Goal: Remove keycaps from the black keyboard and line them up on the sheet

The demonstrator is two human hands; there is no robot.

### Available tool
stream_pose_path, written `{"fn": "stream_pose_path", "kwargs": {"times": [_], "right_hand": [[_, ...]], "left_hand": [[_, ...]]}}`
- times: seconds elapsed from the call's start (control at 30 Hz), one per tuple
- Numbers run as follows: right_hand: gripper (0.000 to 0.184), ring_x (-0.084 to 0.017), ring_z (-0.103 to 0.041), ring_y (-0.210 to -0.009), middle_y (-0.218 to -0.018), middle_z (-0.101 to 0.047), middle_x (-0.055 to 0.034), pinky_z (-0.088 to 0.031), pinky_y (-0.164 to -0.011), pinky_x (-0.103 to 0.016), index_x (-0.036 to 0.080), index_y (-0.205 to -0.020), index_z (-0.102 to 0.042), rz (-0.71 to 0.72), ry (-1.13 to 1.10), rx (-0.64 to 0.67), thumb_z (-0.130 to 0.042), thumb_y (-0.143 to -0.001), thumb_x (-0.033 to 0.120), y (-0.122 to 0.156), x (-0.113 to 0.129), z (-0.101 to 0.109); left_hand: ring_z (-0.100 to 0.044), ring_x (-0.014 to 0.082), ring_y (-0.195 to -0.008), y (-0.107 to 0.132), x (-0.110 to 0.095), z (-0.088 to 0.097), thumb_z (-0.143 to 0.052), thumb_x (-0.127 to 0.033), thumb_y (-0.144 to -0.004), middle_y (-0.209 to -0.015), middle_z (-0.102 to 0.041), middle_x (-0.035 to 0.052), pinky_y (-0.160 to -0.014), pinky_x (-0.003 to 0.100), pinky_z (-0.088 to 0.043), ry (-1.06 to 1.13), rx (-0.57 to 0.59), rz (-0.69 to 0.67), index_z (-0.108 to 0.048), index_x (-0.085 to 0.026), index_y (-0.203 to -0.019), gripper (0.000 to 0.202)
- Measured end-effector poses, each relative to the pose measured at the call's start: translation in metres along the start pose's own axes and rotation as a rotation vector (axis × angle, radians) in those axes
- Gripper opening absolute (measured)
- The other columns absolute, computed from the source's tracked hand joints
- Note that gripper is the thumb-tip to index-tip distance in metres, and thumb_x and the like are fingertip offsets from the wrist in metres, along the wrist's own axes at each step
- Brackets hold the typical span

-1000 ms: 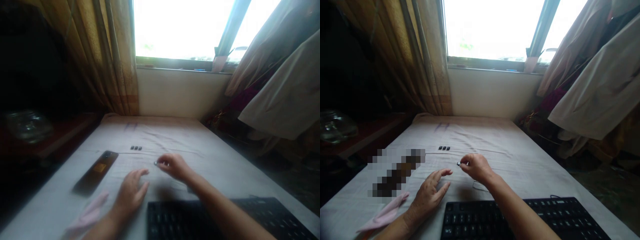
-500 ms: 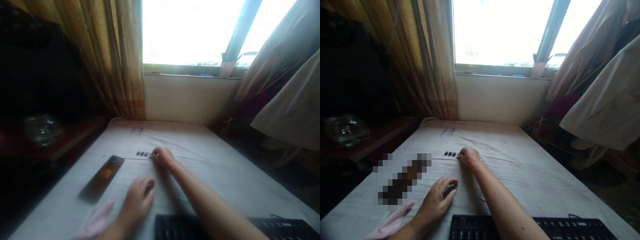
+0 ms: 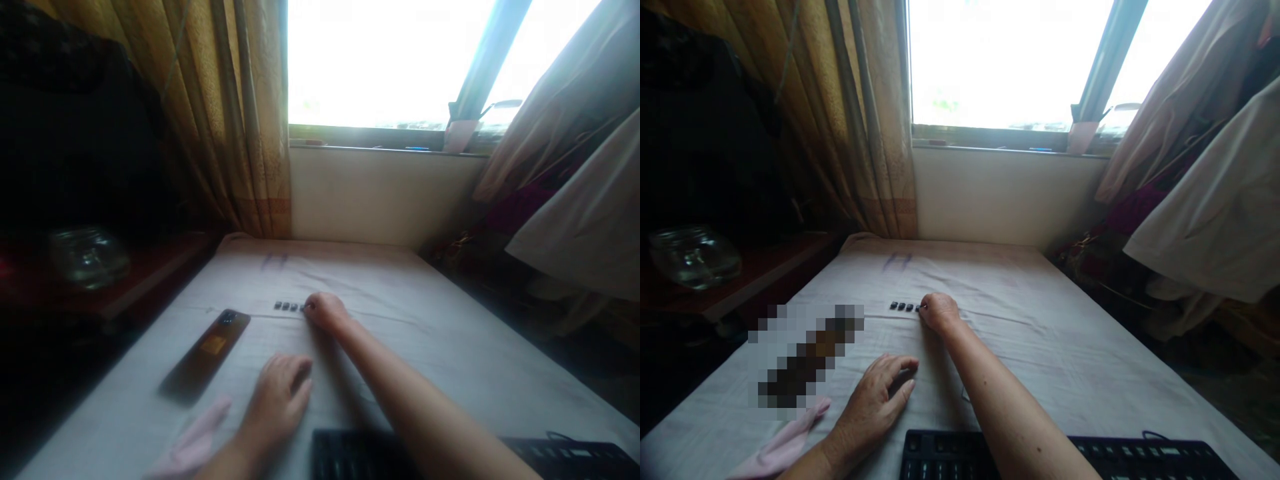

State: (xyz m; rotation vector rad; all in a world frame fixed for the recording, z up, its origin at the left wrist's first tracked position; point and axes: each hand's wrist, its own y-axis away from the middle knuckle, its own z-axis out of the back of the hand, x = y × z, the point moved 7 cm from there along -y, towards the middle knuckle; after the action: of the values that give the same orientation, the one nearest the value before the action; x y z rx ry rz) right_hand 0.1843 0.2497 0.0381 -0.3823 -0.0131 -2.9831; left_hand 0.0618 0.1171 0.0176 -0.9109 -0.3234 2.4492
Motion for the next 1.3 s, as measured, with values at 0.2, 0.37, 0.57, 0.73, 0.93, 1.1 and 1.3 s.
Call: {"fn": "stream_pose_path", "kwargs": {"times": [0.2,0.37,0.57,0.73,0.93,1.1,1.3], "right_hand": [[0.036,-0.020,-0.063,-0.104,-0.112,-0.070,-0.0069,-0.045,-0.083,-0.026,0.024,-0.119,-0.064,-0.004,0.020,0.013,-0.052,-0.086,0.030,0.007,-0.005,0.006],[0.028,-0.022,-0.065,-0.097,-0.104,-0.072,-0.0064,-0.044,-0.077,-0.026,0.024,-0.103,-0.072,0.028,0.064,0.124,-0.053,-0.083,0.027,0.025,-0.028,0.013],[0.024,-0.019,-0.065,-0.081,-0.091,-0.074,-0.0054,-0.042,-0.063,-0.023,0.022,-0.095,-0.075,0.049,0.064,0.341,-0.060,-0.078,0.027,0.078,-0.074,0.025],[0.025,-0.016,-0.064,-0.077,-0.090,-0.073,-0.0027,-0.041,-0.060,-0.021,0.022,-0.094,-0.074,0.023,-0.015,0.501,-0.064,-0.075,0.035,0.133,-0.102,0.038],[0.029,-0.020,-0.064,-0.078,-0.091,-0.073,-0.0045,-0.041,-0.060,-0.025,0.023,-0.092,-0.074,-0.069,0.117,0.559,-0.072,-0.065,0.033,0.179,-0.114,0.050],[0.019,-0.019,-0.062,-0.069,-0.079,-0.072,-0.0047,-0.039,-0.057,-0.026,0.024,-0.084,-0.075,-0.028,0.157,0.478,-0.064,-0.069,0.023,0.190,-0.118,0.048],[0.024,-0.020,-0.061,-0.072,-0.083,-0.071,-0.0055,-0.040,-0.058,-0.026,0.021,-0.090,-0.074,-0.013,0.040,0.457,-0.063,-0.070,0.018,0.189,-0.128,0.047]], "left_hand": [[-0.065,0.0249,-0.097,-0.002,-0.001,0.001,-0.052,-0.022,-0.083,-0.100,-0.071,0.0078,-0.097,0.049,-0.045,0.004,0.006,-0.031,-0.063,-0.020,-0.104,0.023],[-0.065,0.0254,-0.096,-0.005,-0.004,0.003,-0.052,-0.024,-0.082,-0.100,-0.072,0.0076,-0.095,0.048,-0.047,0.006,0.019,-0.040,-0.064,-0.020,-0.102,0.024],[-0.064,0.0254,-0.098,-0.006,-0.002,0.003,-0.051,-0.028,-0.083,-0.100,-0.072,0.0067,-0.091,0.046,-0.049,0.005,0.036,-0.035,-0.066,-0.021,-0.101,0.024],[-0.063,0.0253,-0.098,-0.008,0.003,-0.001,-0.050,-0.033,-0.084,-0.100,-0.071,0.0061,-0.091,0.046,-0.048,-0.018,0.062,-0.047,-0.066,-0.022,-0.099,0.024],[-0.063,0.0242,-0.096,-0.010,0.003,-0.004,-0.050,-0.036,-0.085,-0.099,-0.072,0.0055,-0.089,0.043,-0.049,-0.032,0.068,-0.068,-0.067,-0.022,-0.096,0.025],[-0.065,0.0238,-0.095,-0.012,-0.006,-0.001,-0.049,-0.037,-0.085,-0.096,-0.073,0.0052,-0.088,0.041,-0.049,-0.066,0.066,-0.089,-0.068,-0.022,-0.092,0.025],[-0.065,0.0232,-0.094,-0.012,-0.009,-0.001,-0.048,-0.035,-0.085,-0.096,-0.073,0.0052,-0.088,0.039,-0.050,-0.108,0.072,-0.086,-0.068,-0.022,-0.091,0.024]]}}
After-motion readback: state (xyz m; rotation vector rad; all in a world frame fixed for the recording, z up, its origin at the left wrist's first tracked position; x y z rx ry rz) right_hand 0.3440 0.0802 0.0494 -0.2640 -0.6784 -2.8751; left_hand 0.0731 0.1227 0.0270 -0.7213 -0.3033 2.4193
